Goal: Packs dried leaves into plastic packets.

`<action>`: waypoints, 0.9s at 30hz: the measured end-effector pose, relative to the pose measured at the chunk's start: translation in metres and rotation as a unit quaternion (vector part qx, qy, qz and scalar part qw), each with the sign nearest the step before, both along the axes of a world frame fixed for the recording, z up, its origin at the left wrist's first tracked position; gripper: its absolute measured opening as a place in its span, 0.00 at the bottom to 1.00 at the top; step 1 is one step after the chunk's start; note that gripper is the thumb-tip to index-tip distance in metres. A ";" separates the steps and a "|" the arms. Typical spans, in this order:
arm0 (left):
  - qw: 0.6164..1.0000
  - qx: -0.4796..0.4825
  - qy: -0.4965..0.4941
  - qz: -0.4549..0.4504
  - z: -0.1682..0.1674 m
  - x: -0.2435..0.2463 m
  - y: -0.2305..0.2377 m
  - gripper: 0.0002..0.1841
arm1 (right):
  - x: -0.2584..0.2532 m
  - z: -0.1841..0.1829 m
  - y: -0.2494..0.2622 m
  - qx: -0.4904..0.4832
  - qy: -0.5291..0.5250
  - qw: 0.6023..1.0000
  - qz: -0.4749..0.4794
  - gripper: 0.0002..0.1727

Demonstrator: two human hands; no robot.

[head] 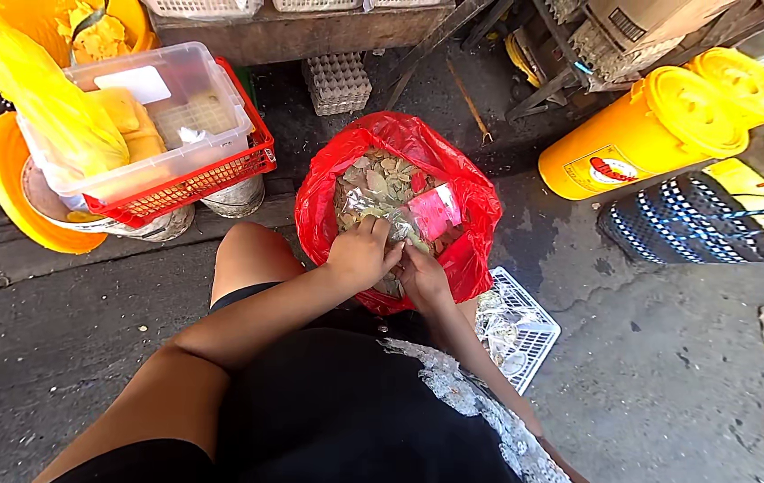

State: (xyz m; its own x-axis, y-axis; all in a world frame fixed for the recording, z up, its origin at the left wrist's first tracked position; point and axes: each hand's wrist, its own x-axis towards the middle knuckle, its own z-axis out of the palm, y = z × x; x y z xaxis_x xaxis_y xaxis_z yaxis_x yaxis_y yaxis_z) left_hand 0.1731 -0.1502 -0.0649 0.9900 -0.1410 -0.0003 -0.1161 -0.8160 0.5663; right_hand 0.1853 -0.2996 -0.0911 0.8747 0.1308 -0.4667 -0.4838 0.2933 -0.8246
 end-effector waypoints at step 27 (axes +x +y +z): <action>0.908 -0.417 0.041 0.019 0.003 -0.008 0.008 0.09 | 0.005 0.069 -0.049 -0.336 -0.478 0.801 0.128 0.15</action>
